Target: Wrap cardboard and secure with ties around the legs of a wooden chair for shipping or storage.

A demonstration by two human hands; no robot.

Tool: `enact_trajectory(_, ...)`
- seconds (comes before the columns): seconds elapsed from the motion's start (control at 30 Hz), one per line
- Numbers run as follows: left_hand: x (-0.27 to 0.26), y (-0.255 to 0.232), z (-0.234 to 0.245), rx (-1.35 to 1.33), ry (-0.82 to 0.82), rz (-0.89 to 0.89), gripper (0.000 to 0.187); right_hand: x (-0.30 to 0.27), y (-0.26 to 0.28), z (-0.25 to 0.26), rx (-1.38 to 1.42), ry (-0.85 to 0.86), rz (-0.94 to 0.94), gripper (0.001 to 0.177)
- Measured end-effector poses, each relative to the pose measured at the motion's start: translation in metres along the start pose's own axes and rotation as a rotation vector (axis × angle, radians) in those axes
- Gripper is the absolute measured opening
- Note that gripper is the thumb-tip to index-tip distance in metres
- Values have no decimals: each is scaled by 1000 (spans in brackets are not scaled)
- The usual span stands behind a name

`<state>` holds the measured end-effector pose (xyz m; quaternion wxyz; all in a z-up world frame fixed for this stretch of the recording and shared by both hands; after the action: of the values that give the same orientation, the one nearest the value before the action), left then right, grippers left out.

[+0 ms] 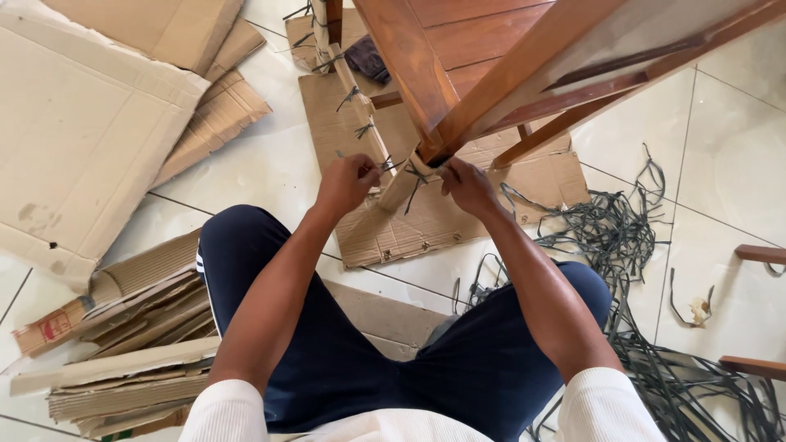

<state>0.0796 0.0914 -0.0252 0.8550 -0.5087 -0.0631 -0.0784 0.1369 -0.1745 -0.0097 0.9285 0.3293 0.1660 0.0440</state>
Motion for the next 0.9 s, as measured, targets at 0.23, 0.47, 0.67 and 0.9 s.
enact_trajectory(0.23,-26,-14,-20,50,14,108,27,-33,-4,-5,21,-44,50,16)
enact_trajectory(0.47,-45,-40,-49,-98,27,229,30,-76,30,11,-100,-163,190,13)
enact_trajectory(0.67,-54,-27,-79,-584,-126,247,27,-99,44,4,-229,-135,192,13)
enact_trajectory(0.9,-56,-26,-88,-706,-151,301,23,-116,56,-17,-315,-71,248,15)
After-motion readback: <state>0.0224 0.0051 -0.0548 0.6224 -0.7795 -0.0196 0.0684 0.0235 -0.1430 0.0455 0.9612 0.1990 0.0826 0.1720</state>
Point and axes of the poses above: each hand's wrist, its own x-axis towards the middle knuckle, its own z-axis out of the back of the hand, y = z × x, the point moved 3 cm from there along x, towards the middle knuckle, and after that the axes turned 14 degrees about -z, right-handed, at the moved point
